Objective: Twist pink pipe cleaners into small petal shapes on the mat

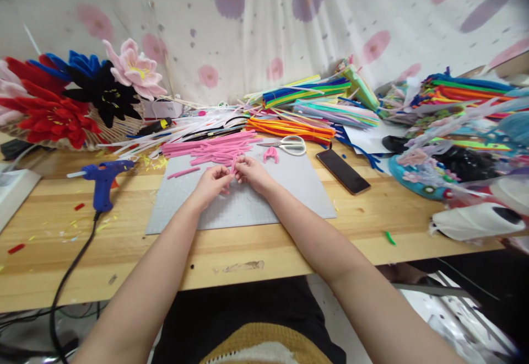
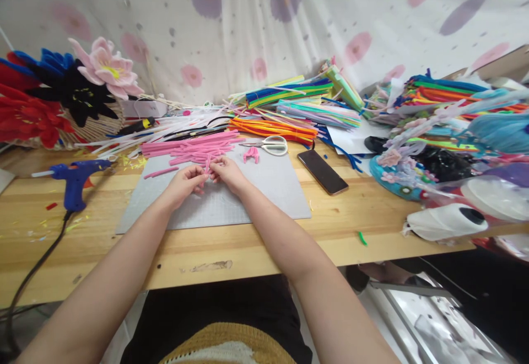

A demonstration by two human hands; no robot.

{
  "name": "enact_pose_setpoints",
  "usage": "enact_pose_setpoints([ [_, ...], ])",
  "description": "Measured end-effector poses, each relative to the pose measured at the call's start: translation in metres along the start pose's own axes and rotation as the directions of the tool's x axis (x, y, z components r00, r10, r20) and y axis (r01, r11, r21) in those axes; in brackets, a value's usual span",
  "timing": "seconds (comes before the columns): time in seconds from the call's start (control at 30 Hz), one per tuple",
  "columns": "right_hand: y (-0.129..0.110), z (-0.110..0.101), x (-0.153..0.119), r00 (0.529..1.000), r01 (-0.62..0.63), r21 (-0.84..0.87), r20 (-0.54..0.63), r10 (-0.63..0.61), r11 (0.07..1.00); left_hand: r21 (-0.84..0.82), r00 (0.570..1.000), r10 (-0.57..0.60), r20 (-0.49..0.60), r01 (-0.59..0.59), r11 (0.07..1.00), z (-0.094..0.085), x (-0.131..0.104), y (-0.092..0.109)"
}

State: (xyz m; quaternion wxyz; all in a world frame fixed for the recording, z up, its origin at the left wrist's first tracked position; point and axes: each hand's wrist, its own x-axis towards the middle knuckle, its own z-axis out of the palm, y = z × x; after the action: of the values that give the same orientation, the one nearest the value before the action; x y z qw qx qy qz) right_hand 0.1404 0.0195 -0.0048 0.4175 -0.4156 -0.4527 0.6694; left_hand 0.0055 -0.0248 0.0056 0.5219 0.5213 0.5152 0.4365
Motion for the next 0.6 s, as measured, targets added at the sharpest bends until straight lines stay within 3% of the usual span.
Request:
enact_pose_setpoints([
  [0.13, -0.0001, -0.0015, 0.0015, 0.999, -0.054, 0.259, 0.015, 0.052, 0.964, 0.021, 0.997, 0.012, -0.074, -0.011, 1.000, 0.0004, 0.0009, -0.0011],
  [0.23, 0.0008, -0.0012, 0.0025, 0.996, -0.080, 0.348, 0.055, 0.064, 0.934, 0.055, 0.996, 0.022, -0.088, -0.017, 0.998, 0.0002, 0.0010, -0.0003],
  [0.43, 0.0010, -0.0017, 0.0027, 0.996, -0.069, 0.283, 0.072, 0.050, 0.957, -0.014, 1.000, -0.017, 0.007, 0.017, 1.000, 0.0003, -0.0011, 0.0039],
  [0.6, -0.0022, -0.0008, -0.0012, 0.996, -0.027, 0.222, 0.084, 0.009, 0.975, -0.076, 0.991, -0.136, -0.010, 0.135, 0.988, -0.0017, -0.0021, 0.0086],
])
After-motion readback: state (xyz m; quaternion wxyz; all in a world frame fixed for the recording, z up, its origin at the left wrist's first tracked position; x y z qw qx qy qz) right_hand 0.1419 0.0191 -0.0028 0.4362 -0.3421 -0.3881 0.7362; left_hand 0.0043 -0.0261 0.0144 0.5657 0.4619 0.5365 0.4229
